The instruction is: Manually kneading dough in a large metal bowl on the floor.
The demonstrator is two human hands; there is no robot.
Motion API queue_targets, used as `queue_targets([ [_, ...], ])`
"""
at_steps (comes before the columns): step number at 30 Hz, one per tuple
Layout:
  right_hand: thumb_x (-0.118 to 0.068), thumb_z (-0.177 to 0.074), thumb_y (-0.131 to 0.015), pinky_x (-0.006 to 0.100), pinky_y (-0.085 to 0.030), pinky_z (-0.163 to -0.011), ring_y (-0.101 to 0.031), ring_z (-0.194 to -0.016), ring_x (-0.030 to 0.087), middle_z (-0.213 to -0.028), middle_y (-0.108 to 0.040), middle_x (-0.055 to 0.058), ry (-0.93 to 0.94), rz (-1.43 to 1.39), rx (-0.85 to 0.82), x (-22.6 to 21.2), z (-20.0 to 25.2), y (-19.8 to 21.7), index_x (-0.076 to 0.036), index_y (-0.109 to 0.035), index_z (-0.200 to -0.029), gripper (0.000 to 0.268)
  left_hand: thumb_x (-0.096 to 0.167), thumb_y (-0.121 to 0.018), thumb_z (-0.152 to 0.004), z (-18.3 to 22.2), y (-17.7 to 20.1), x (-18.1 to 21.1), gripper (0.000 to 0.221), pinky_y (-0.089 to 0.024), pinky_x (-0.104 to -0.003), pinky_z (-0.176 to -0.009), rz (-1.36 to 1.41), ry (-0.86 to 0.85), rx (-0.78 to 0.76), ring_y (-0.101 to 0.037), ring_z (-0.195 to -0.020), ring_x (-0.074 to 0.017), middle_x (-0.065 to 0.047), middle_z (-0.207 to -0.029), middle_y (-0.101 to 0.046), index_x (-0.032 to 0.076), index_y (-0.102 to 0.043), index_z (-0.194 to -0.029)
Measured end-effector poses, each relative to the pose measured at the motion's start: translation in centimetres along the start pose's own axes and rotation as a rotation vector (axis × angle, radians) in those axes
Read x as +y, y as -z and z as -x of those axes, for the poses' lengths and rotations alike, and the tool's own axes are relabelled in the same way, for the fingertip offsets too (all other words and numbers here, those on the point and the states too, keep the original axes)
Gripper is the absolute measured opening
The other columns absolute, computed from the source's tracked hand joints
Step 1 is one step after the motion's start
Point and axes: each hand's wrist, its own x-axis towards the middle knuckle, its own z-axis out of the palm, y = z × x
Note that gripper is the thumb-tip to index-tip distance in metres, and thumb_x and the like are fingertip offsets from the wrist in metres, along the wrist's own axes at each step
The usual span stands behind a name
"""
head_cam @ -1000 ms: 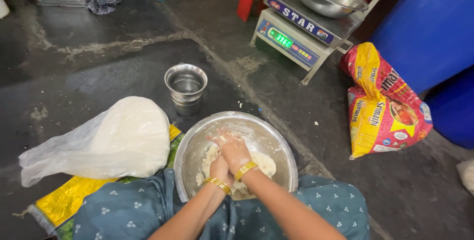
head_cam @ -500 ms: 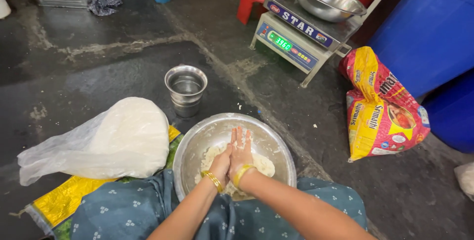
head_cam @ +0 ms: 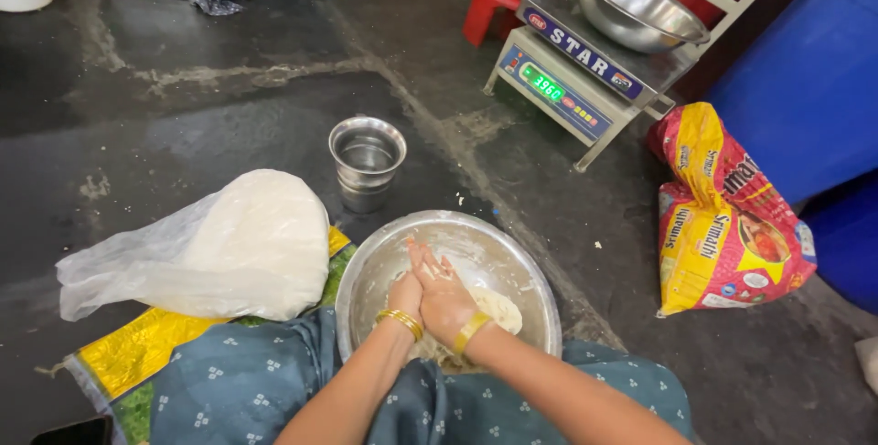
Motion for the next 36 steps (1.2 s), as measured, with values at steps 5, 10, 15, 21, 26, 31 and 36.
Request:
queue_targets([
  [5,-0.006,-0.084,-0.053,0.035,-0.037,-0.120,-0.044,-0.148,0.029,-0.158,-0.047,0.020,0.138,-0.261,0.125,5.8,-0.4,-0.6,-0.016,-0.057,-0.137,0.054,0.022,-0.054,-0.104,-8.9,2.9,-3.6,0.037,-0.052,-0.043,-0.069,-0.063,-0.096,0.040,-0.063,-0.084,-0.0279,-0.020,-0.103,-0.065,-0.010,-0.066,-0.117],
  [10,-0.024,-0.098,-0.058,0.030,-0.058,-0.094,-0.073,-0.114,0.017,-0.140,-0.069,0.013,-0.333,-1.070,0.048,5.6,-0.5,6.3,-0.014,-0.070,-0.133,0.038,0.016,-0.053,-0.099,1.6,-1.7,3.2,0.025,-0.059,-0.039,-0.074,0.080,-0.057,0.008,-0.065,-0.086,-0.0234,-0.014,-0.105,-0.069,0.002,-0.062,-0.117],
  [15,-0.063,-0.104,-0.044,0.018,-0.051,-0.043,-0.066,-0.061,0.012,-0.148,-0.057,0.026,-0.100,-2.542,-0.253,4.6,0.4,5.8,-0.024,-0.039,-0.155,0.065,0.054,-0.036,-0.092,14.0,-6.9,9.3,0.059,-0.057,-0.035,-0.074,0.020,0.316,-0.388,-0.070,-0.080,-0.0226,-0.013,-0.092,-0.070,0.003,-0.066,-0.100],
  [21,-0.071,-0.092,-0.033,0.024,-0.051,-0.042,-0.064,-0.053,0.013,-0.155,-0.049,0.016,-0.445,-2.161,-0.180,3.2,0.0,5.6,-0.048,-0.011,-0.158,0.073,0.011,-0.057,-0.096,6.0,-2.3,2.6,0.008,-0.054,-0.033,-0.070,0.014,0.197,-0.580,-0.059,-0.067,-0.0157,-0.002,-0.074,-0.058,0.008,-0.061,-0.090],
  [26,-0.073,-0.106,-0.026,0.028,-0.057,-0.055,-0.062,-0.071,0.015,-0.147,-0.043,0.031,-0.284,-1.718,-0.147,9.6,-1.7,-3.3,-0.020,-0.013,-0.168,0.082,0.023,-0.067,-0.103,7.4,-3.6,3.4,0.029,-0.051,-0.037,-0.062,-0.415,-0.013,-0.402,-0.056,-0.059,-0.0201,-0.006,-0.066,-0.059,0.000,-0.062,-0.085],
  [31,-0.052,-0.112,-0.027,0.033,-0.063,-0.078,-0.058,-0.106,0.018,-0.157,-0.036,0.014,-0.140,-0.945,0.128,12.4,-2.4,-6.1,-0.021,-0.020,-0.164,0.061,0.007,-0.072,-0.078,9.1,-3.5,3.7,0.015,-0.055,-0.050,-0.079,-1.372,-0.825,-0.136,-0.070,-0.083,-0.0412,-0.022,-0.083,-0.073,0.003,-0.077,-0.092],
  [36,-0.014,-0.094,-0.057,0.028,-0.057,-0.060,-0.064,-0.068,0.011,-0.115,-0.078,0.002,-0.374,-0.994,0.314,15.6,-1.7,-7.1,-0.004,-0.078,-0.115,0.031,0.002,-0.067,-0.069,7.1,-2.7,3.5,0.053,-0.054,-0.047,-0.079,-1.058,-1.079,-0.230,-0.067,-0.092,-0.0432,-0.027,-0.103,-0.071,0.000,-0.068,-0.122],
])
